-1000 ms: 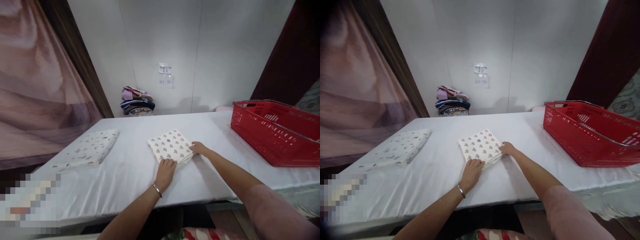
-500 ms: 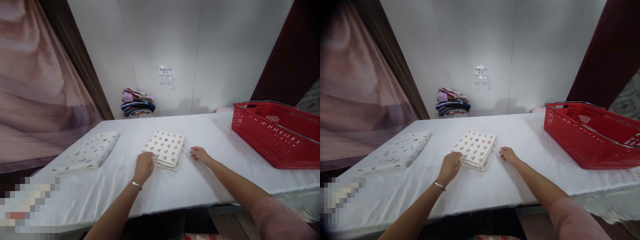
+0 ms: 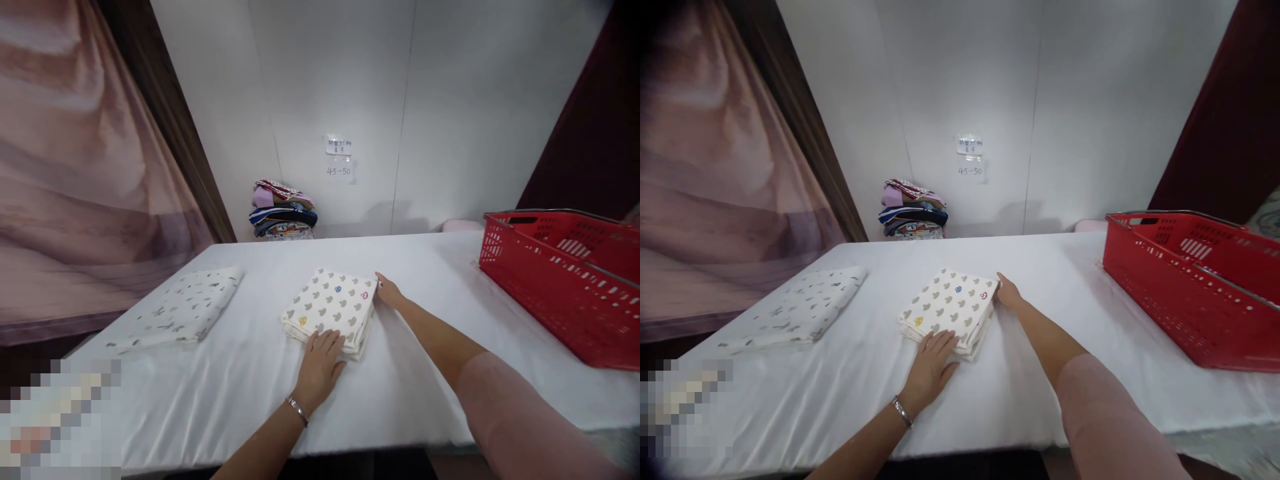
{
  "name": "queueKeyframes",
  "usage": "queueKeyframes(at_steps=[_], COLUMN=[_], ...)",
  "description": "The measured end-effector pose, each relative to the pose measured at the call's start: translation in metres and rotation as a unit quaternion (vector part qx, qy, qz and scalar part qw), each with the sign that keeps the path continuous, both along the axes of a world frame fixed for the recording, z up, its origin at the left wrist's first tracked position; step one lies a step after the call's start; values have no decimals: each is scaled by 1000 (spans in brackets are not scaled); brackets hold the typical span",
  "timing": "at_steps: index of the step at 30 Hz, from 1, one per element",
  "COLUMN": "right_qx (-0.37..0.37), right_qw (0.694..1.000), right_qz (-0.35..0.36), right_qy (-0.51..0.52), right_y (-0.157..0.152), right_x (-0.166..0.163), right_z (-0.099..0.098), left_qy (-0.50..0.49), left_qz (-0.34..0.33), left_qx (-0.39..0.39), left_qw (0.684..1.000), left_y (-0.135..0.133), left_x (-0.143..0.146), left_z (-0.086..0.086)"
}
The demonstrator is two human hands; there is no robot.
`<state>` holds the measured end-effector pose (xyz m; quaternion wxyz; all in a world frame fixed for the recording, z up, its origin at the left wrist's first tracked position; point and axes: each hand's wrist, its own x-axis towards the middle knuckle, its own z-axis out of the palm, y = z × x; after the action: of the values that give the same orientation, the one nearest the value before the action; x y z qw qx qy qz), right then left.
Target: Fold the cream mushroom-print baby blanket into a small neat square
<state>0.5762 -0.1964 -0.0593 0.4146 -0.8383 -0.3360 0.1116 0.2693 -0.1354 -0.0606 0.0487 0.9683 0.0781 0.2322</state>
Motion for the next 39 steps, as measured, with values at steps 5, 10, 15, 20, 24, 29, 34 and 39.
queueKeyframes(at_steps=[5, 10, 15, 20, 24, 29, 34, 39], right_qx=[-28, -62, -97, -55, -20, -36, -45, -47], right_qw=[998, 995, 992, 987, 971, 973, 971, 969], right_qz=[37, 45, 68, 85, 133, 121, 128, 138], right_qy=[-39, -56, -46, -122, -195, -195, -195, -199], right_y=[5, -25, -65, -74, -63, -53, -57, -60], right_x=[4, -16, -47, -56, -67, -74, -68, -68], right_z=[3, 3, 2, 9, 12, 7, 2, 1], left_qy=[18, 11, -2, -9, -18, -26, -22, -40], left_qz=[21, 83, 65, 61, 80, 96, 118, 127], left_qx=[10, 3, -62, -169, -197, -139, -115, -117], left_qw=[1000, 996, 996, 984, 977, 985, 986, 984], left_y=[8, 49, 93, 92, 63, 34, 31, 28], left_x=[4, -11, -26, -27, -26, -22, -19, -21], left_z=[5, 9, 5, 11, 24, 29, 19, 15])
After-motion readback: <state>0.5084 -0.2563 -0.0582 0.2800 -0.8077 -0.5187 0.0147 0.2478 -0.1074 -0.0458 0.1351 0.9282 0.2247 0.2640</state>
